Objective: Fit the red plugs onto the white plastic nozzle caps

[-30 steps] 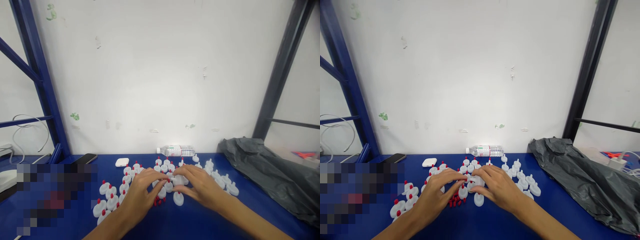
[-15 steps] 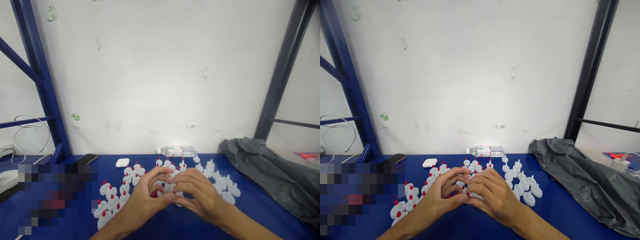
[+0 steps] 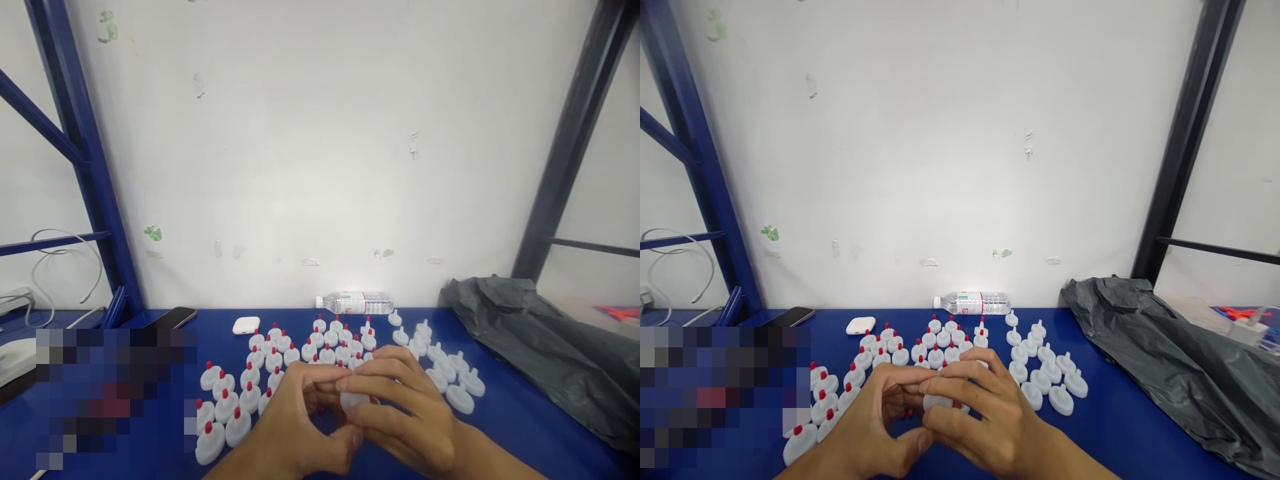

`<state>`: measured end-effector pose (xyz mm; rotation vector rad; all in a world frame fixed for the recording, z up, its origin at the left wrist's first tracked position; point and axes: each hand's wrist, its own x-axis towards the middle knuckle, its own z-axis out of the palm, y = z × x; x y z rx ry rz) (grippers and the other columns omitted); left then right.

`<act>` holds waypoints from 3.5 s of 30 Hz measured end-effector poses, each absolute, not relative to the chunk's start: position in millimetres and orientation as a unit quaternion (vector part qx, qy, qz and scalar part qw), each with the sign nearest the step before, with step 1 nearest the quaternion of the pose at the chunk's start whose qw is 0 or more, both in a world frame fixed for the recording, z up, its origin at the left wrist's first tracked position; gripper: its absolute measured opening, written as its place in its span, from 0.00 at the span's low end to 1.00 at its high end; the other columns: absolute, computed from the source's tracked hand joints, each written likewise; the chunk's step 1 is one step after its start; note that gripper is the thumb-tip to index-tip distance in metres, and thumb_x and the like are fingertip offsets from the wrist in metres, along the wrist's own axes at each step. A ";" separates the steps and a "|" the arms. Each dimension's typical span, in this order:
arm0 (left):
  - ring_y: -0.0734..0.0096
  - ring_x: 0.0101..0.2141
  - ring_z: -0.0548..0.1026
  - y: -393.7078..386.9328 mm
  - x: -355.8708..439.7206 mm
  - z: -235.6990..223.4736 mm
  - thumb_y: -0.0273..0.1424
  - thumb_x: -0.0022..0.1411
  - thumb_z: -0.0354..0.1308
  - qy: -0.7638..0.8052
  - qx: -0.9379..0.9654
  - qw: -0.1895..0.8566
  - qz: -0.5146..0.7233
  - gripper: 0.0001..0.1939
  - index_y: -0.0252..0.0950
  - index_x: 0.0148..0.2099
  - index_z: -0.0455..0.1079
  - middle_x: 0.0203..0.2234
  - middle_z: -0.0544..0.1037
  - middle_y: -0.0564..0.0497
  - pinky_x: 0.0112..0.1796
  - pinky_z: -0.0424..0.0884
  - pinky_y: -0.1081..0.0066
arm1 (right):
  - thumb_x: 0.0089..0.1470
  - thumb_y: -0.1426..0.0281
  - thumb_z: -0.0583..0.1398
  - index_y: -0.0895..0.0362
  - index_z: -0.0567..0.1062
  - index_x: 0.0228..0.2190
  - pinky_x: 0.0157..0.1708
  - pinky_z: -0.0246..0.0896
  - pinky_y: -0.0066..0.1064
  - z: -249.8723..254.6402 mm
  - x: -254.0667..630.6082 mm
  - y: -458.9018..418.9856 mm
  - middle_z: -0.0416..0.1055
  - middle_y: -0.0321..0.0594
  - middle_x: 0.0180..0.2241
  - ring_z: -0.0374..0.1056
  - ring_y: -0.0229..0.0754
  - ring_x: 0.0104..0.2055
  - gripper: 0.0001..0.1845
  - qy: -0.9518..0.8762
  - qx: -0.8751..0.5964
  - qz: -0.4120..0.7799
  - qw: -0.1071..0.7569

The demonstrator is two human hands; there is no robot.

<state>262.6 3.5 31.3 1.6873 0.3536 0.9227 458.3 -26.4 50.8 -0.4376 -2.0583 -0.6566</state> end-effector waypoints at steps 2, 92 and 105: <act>0.64 0.36 0.79 5.6 263.3 29.6 0.30 0.53 0.69 0.166 0.705 0.559 0.403 0.22 0.35 0.51 0.72 0.36 0.81 0.47 0.40 0.75 0.66 | 0.67 0.72 0.57 0.56 0.77 0.37 0.53 0.62 0.36 50.4 458.3 -26.0 0.82 0.38 0.41 0.74 0.38 0.43 0.09 -0.837 -0.187 -0.269 0.437; 0.59 0.44 0.71 48.3 239.0 35.9 0.22 0.65 0.57 0.363 0.921 0.011 0.143 0.07 0.35 0.38 0.76 0.40 0.76 0.46 0.46 0.67 0.60 | 0.66 0.74 0.54 0.55 0.72 0.44 0.54 0.58 0.41 40.6 473.3 -9.4 0.75 0.41 0.46 0.71 0.40 0.47 0.08 -0.901 -0.299 -0.160 0.270; 0.66 0.36 0.78 38.7 251.1 52.9 0.34 0.68 0.56 0.356 0.808 0.270 0.383 0.11 0.37 0.43 0.79 0.36 0.83 0.51 0.41 0.71 0.68 | 0.64 0.73 0.57 0.54 0.68 0.42 0.49 0.66 0.42 35.9 472.0 -6.3 0.76 0.43 0.43 0.72 0.46 0.47 0.04 -0.891 -0.320 -0.116 0.299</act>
